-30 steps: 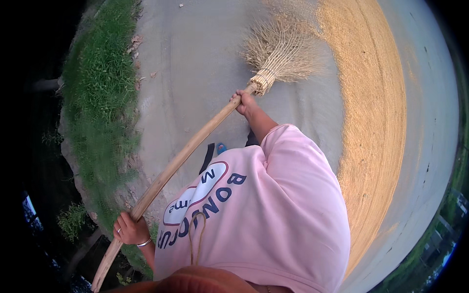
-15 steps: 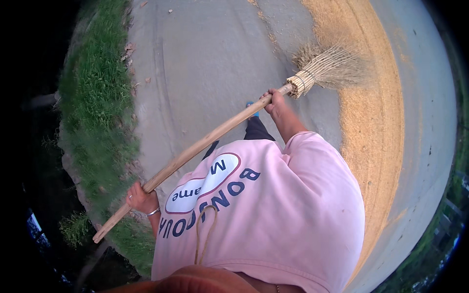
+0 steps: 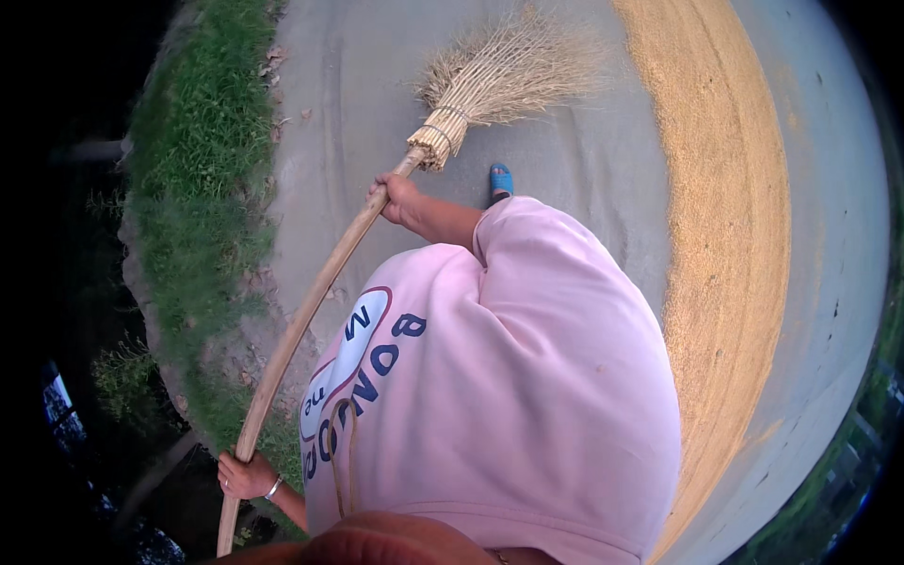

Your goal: The person uses a traditional straw broom to sweep a long line of grain spread across a paved road. They move steadily forward, pushing the grain into a consolidated pile along the center of the road.

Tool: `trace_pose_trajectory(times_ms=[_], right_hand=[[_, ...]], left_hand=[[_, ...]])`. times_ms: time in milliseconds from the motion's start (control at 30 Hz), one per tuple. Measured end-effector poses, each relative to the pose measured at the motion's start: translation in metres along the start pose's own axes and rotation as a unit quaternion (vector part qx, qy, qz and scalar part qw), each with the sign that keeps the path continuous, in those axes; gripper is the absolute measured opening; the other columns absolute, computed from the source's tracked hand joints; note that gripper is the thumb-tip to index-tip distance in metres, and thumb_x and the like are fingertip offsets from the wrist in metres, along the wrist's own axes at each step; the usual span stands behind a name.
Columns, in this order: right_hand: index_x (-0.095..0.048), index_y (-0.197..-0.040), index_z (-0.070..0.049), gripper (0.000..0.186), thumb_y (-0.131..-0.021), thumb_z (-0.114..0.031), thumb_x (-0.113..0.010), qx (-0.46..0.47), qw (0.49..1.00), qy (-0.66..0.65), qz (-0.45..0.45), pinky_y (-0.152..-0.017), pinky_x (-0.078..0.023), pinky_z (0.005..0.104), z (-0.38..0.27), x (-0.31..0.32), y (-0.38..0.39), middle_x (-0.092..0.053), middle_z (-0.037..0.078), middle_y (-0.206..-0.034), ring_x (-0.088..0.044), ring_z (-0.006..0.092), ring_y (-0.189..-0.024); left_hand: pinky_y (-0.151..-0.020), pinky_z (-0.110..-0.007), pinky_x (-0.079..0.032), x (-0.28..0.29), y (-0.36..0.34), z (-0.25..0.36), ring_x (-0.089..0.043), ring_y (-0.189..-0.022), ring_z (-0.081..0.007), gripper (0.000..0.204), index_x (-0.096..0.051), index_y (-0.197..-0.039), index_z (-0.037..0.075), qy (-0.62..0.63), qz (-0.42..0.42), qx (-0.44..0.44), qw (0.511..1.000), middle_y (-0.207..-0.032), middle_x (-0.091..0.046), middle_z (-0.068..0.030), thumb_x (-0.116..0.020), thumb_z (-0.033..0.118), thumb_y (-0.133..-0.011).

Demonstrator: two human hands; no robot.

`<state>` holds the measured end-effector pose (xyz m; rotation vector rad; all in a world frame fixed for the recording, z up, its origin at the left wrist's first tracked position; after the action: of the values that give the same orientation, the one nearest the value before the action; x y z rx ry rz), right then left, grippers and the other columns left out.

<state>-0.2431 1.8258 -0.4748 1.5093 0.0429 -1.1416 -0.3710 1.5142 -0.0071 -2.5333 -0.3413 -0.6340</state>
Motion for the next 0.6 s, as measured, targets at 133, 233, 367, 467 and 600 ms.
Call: trace_pose_trajectory(times_ms=[133, 233, 367, 467, 600], right_hand=[[-0.040, -0.085, -0.003, 0.009, -0.080, -0.008, -0.045, -0.011, 0.999, -0.035, -0.017, -0.058, -0.046, 0.0377, 0.016, 0.000, -0.001, -0.043, 0.009, -0.067, -0.047, 0.0226, -0.059], [-0.040, -0.086, -0.003, 0.008, -0.081, -0.008, -0.045, -0.002, 0.997, -0.076, -0.025, -0.061, -0.046, 0.0385, -0.012, 0.025, 0.015, -0.043, 0.009, -0.067, -0.046, 0.0219, -0.061], [-0.039, -0.087, -0.004, 0.009, -0.081, -0.008, -0.045, 0.056, 0.987, -0.133, 0.074, -0.063, -0.045, 0.0384, -0.066, 0.103, 0.023, -0.042, 0.007, -0.067, -0.044, 0.0203, -0.059], [-0.039, -0.089, -0.005, 0.011, -0.079, -0.006, -0.044, 0.104, 0.978, -0.145, 0.108, -0.059, -0.044, 0.0366, -0.115, 0.139, 0.020, -0.043, 0.007, -0.068, -0.044, 0.0190, -0.056], [-0.041, -0.088, -0.007, 0.010, -0.078, -0.005, -0.043, 0.169, 0.961, -0.123, 0.182, -0.054, -0.043, 0.0360, -0.150, 0.166, 0.044, -0.042, 0.005, -0.066, -0.043, 0.0176, -0.053]], left_hand=[[-0.053, -0.032, -0.036, 0.036, -0.038, -0.008, -0.049, -0.059, -0.0193, 0.017, -0.053, -0.070, 0.010, -0.051, 0.063, -0.048, 0.996, -0.058, -0.046, -0.0027, -0.055, 0.024, -0.078], [-0.057, -0.031, -0.036, 0.045, -0.083, 0.025, -0.048, -0.061, -0.0192, 0.012, -0.052, -0.072, 0.011, -0.013, 0.083, -0.100, 0.991, -0.061, -0.045, -0.0022, -0.056, 0.022, -0.076], [-0.061, -0.032, -0.036, 0.016, -0.120, 0.093, -0.047, -0.064, -0.0210, 0.012, -0.048, -0.069, 0.011, 0.068, 0.065, -0.145, 0.985, -0.063, -0.045, -0.0032, -0.058, 0.017, -0.068], [-0.063, -0.035, -0.037, -0.010, -0.114, 0.144, -0.048, -0.065, -0.0230, 0.015, -0.047, -0.069, 0.011, 0.161, 0.063, -0.146, 0.974, -0.064, -0.045, -0.0041, -0.060, 0.014, -0.062], [-0.065, -0.037, -0.036, -0.064, -0.083, 0.176, -0.048, -0.066, -0.0241, 0.016, -0.047, -0.070, 0.010, 0.207, -0.019, -0.133, 0.969, -0.065, -0.046, -0.0048, -0.060, 0.012, -0.060]])
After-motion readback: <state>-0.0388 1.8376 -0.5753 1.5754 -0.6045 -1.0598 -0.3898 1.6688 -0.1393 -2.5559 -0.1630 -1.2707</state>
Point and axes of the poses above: each hand's wrist, its own y-axis away from the middle knuckle, its own x-axis out of the back of the hand, z = x × y, the point moved 7 cm from there along -y, towards the middle knuckle
